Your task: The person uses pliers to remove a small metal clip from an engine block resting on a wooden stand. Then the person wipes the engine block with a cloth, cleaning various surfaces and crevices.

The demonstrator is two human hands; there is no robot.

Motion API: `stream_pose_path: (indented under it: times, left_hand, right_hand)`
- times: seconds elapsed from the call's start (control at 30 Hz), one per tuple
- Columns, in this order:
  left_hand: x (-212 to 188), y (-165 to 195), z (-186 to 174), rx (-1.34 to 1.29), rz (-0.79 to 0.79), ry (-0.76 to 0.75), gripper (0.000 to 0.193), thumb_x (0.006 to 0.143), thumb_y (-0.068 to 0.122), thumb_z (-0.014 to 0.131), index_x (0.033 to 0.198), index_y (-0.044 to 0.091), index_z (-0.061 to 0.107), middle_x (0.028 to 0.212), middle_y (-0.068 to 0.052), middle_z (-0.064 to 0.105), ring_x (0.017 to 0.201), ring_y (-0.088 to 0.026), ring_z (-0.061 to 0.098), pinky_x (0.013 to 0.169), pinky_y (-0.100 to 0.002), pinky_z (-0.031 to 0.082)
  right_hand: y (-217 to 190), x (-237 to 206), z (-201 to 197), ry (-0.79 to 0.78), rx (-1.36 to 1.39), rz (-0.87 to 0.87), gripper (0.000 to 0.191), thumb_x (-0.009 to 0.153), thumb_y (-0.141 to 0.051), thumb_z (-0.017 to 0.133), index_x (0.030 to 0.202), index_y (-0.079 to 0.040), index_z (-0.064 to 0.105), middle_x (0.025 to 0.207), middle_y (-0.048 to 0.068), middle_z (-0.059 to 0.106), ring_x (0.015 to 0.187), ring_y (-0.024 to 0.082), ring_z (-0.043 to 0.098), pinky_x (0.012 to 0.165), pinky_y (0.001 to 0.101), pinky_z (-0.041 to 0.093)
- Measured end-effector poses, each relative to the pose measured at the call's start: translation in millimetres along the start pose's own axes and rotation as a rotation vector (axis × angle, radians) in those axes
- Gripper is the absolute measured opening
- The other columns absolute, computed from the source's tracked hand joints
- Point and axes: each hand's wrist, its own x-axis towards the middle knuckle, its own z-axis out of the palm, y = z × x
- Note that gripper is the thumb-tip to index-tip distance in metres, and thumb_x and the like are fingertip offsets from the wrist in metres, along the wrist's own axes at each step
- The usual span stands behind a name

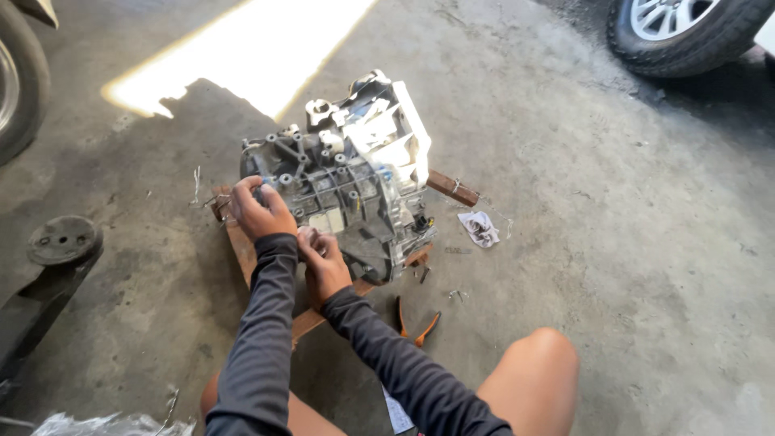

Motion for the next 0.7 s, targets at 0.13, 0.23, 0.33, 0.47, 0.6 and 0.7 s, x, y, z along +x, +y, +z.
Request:
stream_pose_path:
  times: [0.13, 0.23, 0.33, 0.47, 0.6, 0.7]
  left_hand:
    - [-0.6, 3.5, -2.4, 0.106, 0.051, -0.002, 0.015, 0.097, 0.009, 0.061, 0.11, 0.003, 0.06, 0.107, -0.015, 0.064, 0.106, -0.038, 0.058, 0.098, -0.053, 0.044]
    - [0.4, 3.4, -2.9, 0.136, 0.017, -0.025, 0.015, 0.096, 0.009, 0.061, 0.11, 0.002, 0.061, 0.108, -0.016, 0.063, 0.106, -0.04, 0.057, 0.093, -0.052, 0.044]
    - [2.1, 3.0, -2.3, 0.081, 0.002, -0.03, 0.015, 0.096, 0.01, 0.061, 0.11, 0.003, 0.06, 0.108, -0.016, 0.062, 0.106, -0.039, 0.057, 0.094, -0.051, 0.045]
    - [4.2, 3.5, -1.1, 0.127, 0.033, -0.001, 0.015, 0.095, 0.009, 0.062, 0.108, 0.004, 0.061, 0.106, -0.016, 0.064, 0.106, -0.039, 0.057, 0.095, -0.052, 0.045]
    - [3.5, 2.8, -0.7, 0.141, 0.045, 0.014, 0.016, 0.092, 0.009, 0.062, 0.107, 0.004, 0.061, 0.106, -0.015, 0.065, 0.104, -0.039, 0.059, 0.095, -0.052, 0.045]
    - [1.7, -0.6, 0.0, 0.119, 0.023, 0.002, 0.015, 0.094, 0.009, 0.061, 0.108, 0.004, 0.061, 0.108, -0.015, 0.065, 0.105, -0.038, 0.059, 0.095, -0.051, 0.045]
  right_hand:
    - [29.3, 23.7, -56.4, -0.454, -0.153, 0.098, 0.031, 0.089, -0.009, 0.069, 0.119, -0.017, 0.074, 0.11, 0.018, 0.06, 0.094, 0.039, 0.067, 0.084, 0.0437, 0.055]
    - [24.2, 44.5, -53.5, -0.126, -0.071, 0.099, 0.039, 0.086, -0.001, 0.065, 0.122, -0.015, 0.071, 0.111, 0.018, 0.06, 0.093, 0.037, 0.068, 0.083, 0.0419, 0.057]
    - [-3.3, 32.9, -19.2, 0.146, 0.054, 0.017, 0.045, 0.087, 0.003, 0.06, 0.129, -0.013, 0.067, 0.118, 0.018, 0.06, 0.103, 0.037, 0.067, 0.091, 0.041, 0.056]
    - [-9.7, -6.9, -20.7, -0.176, 0.015, -0.018, 0.051, 0.078, 0.001, 0.061, 0.127, -0.01, 0.068, 0.118, 0.02, 0.059, 0.102, 0.039, 0.064, 0.092, 0.0418, 0.054]
    - [10.8, -0.7, -49.1, -0.335, -0.037, 0.084, 0.036, 0.085, -0.005, 0.069, 0.119, -0.016, 0.074, 0.114, 0.02, 0.06, 0.096, 0.037, 0.066, 0.086, 0.0402, 0.054]
    - [8.5, 25.0, -34.1, 0.011, 0.061, 0.162, 0.038, 0.089, -0.003, 0.065, 0.124, -0.016, 0.072, 0.11, 0.019, 0.06, 0.091, 0.034, 0.066, 0.083, 0.0371, 0.055]
